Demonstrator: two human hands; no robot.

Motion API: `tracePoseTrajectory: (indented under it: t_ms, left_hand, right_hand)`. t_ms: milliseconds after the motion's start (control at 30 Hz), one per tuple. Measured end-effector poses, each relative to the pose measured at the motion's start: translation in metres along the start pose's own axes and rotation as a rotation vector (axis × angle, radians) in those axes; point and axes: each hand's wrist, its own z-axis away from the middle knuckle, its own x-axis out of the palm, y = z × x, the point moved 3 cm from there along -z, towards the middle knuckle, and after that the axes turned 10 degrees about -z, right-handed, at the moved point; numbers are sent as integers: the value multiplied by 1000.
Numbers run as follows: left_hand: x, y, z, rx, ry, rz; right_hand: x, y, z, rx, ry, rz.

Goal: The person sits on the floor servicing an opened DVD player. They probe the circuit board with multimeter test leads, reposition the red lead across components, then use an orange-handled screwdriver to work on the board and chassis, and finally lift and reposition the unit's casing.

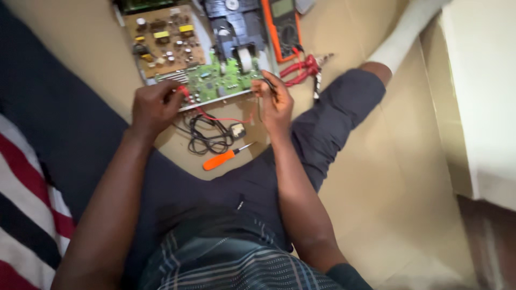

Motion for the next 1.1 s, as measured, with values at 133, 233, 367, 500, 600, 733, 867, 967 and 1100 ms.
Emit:
tracePoseTrajectory:
  t_ms: [133,233,367,500,600,733,867,967,1100]
  left_hand:
    - [-6,12,12,5,92,-10]
    - [-11,20,22,-43,128,-52]
    - [-11,28,34,-17,195,-38]
    - [2,32,37,76,230,-50]
    - [12,31,32,100,221,-57]
    - [19,36,34,119,216,-50]
    - [16,43,37,136,198,-14]
    - [12,46,38,117,172,14]
    - [11,45,35,121,193,48]
  right_hand:
    - [-4,-15,1,-7,-36,-68]
    - [-9,-24,-3,-46,-15,-159]
    - [-24,-29,-5,-91,97,-214]
    - [-38,-26,-4,-83,178,-323]
    - [-39,-21,-5,8,219,-269]
    - [-32,-19,-5,10,108,-256]
    - [-29,-13,-5,5,86,-219]
    - [-31,-11,-5,-28,81,-231]
    - [-33,-10,-4,-14,78,-252]
